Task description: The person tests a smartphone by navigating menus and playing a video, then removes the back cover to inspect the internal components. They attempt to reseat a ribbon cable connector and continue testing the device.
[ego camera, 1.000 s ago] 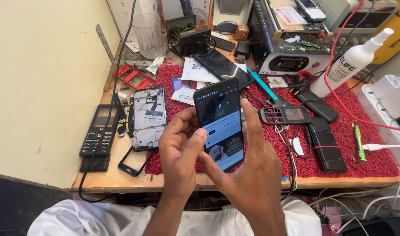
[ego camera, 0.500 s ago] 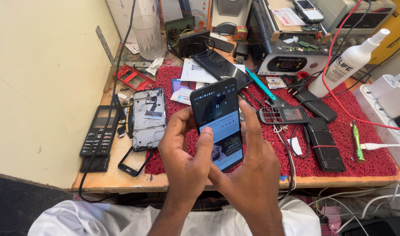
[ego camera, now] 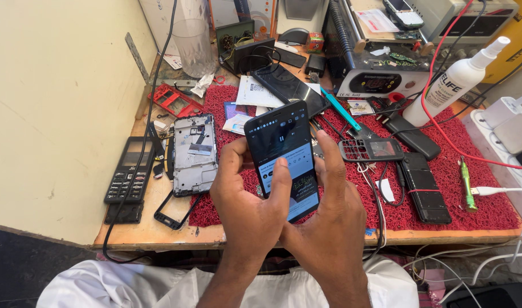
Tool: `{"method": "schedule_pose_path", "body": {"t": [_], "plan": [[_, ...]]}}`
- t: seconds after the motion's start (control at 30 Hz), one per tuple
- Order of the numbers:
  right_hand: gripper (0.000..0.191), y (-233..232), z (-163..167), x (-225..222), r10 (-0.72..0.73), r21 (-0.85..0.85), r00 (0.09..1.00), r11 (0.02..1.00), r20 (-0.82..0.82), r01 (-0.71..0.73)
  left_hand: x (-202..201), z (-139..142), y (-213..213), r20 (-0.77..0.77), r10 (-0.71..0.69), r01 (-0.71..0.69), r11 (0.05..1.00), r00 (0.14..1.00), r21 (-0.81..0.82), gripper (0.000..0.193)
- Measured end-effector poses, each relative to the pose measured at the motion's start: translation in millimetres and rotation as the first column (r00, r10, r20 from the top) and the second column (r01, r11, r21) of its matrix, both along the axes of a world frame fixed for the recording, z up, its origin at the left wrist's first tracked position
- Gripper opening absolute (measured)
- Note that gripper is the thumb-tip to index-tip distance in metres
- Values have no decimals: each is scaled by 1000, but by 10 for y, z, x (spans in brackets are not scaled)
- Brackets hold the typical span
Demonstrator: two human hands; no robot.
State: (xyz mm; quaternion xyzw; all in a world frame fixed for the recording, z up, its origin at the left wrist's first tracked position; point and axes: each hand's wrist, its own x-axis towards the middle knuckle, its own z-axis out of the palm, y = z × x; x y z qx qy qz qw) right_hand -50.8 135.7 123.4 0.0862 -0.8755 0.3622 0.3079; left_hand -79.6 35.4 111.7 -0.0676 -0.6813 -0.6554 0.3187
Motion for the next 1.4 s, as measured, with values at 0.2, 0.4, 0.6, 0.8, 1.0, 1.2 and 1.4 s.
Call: {"method": "schedule_pose_path", "body": {"t": [0.2, 0.4, 0.6, 0.8, 1.0, 1.2, 1.4], "plan": [[104, -1, 8, 8, 10, -26, 1000, 1000, 5, -10, 15, -21, -15, -24, -31, 31, 1000, 999, -3, 32], [106, -1, 16, 5, 30, -31, 999, 999, -18, -30, 17, -33, -24, -74, -58, 58, 998, 996, -11, 33], [105, -9, 16, 12, 30, -43, 999, 999, -9, -31, 38, -25, -31, -63, -51, 50, 999, 997, -4, 28], [103, -13, 16, 10, 23, -34, 1000, 999, -5, -23, 56, -19, -32, -61, -45, 45, 999, 997, 0, 29], [102, -12, 21, 14, 23, -23, 1000, 999, -11, -23, 73, -31, -55, -86, -65, 65, 998, 994, 1, 34], [103, -7, 32, 21, -3, -7, 1000, 1000, 14, 3, 76, -55, -49, -79, -74, 75, 997, 994, 11, 36], [103, 23, 50, 18, 2, 66, 1000, 998, 21, -3, 86, -65, -48, -95, -123, 127, 991, 988, 39, 37]]}}
